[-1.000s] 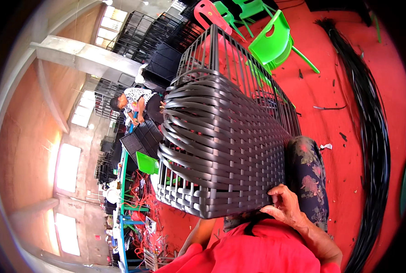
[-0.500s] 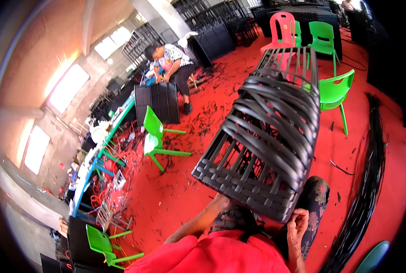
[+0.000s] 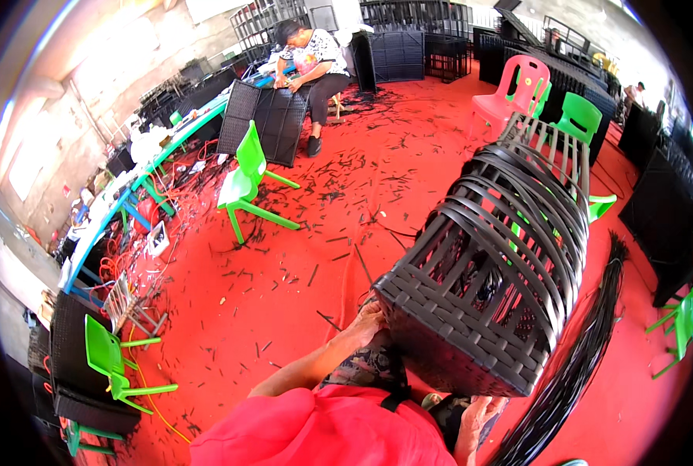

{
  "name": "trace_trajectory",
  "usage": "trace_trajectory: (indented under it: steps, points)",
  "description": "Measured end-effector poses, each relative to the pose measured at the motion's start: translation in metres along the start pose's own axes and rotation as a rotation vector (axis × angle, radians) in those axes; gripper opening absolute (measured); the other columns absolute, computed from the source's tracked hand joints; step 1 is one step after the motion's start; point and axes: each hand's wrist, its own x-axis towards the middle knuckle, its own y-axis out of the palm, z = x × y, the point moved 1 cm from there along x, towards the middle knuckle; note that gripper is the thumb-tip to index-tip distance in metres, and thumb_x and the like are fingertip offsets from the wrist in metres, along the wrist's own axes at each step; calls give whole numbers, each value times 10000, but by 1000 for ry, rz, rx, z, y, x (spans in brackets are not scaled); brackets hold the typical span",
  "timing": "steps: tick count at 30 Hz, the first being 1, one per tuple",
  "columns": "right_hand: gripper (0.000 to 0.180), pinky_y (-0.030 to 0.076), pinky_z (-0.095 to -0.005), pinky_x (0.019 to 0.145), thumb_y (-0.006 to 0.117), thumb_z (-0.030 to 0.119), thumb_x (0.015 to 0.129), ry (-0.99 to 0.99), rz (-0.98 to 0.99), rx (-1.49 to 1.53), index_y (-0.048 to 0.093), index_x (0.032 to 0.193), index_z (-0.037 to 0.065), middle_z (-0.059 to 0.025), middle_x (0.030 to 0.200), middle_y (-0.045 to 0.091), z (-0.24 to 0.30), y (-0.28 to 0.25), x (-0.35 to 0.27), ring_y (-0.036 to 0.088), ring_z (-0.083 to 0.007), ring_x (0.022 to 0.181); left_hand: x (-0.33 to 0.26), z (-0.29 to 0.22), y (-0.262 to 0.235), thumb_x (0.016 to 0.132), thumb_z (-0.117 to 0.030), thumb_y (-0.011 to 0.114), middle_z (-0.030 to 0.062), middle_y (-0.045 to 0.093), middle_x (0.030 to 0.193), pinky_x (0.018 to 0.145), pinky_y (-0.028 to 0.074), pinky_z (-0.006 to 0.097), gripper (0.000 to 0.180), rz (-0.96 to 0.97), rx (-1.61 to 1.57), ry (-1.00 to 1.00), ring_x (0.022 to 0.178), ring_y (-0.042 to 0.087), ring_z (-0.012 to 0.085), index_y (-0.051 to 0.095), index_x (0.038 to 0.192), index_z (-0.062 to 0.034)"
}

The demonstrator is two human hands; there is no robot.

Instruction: The person weaves black plastic strips through a black plastic chair frame by hand.

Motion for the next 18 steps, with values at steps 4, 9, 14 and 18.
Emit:
trace_trajectory:
  steps: [4, 9, 14, 18]
  points:
    - [147, 352, -199, 500, 502, 174, 883, -10, 3, -35, 501, 1010, 99, 33, 754, 522, -5, -1, 2, 423, -53, 559, -8, -23, 13, 915, -148, 508, 0, 636, 817, 633, 494, 231, 125, -90, 97, -17, 723, 604, 89, 611, 924, -76]
    - [160, 360, -200, 512, 503, 167, 881, -15, -4, -59, 498, 1024, 95, 27, 770, 526, -7, -4, 2, 432, -57, 573, -14, -41, 22, 922, -166, 503, -9, 616, 793, 634, 493, 223, 127, -53, 12, -41, 710, 594, 89, 594, 922, -78]
    - [174, 368, -201, 523, 504, 160, 880, -14, 12, -82, 495, 1039, 91, 22, 786, 531, -9, -3, 2, 442, -60, 586, -13, -44, 20, 932, -189, 495, 10, 612, 803, 638, 496, 228, 143, -68, 60, -57, 716, 592, 100, 585, 931, -78]
    - [185, 374, -202, 532, 505, 155, 878, -14, 21, -102, 492, 1050, 87, 18, 798, 534, -11, -6, 0, 450, -63, 597, -12, -38, 11, 929, -196, 502, 35, 618, 820, 658, 520, 263, 169, -64, -1, -141, 725, 611, 137, 585, 975, -57]
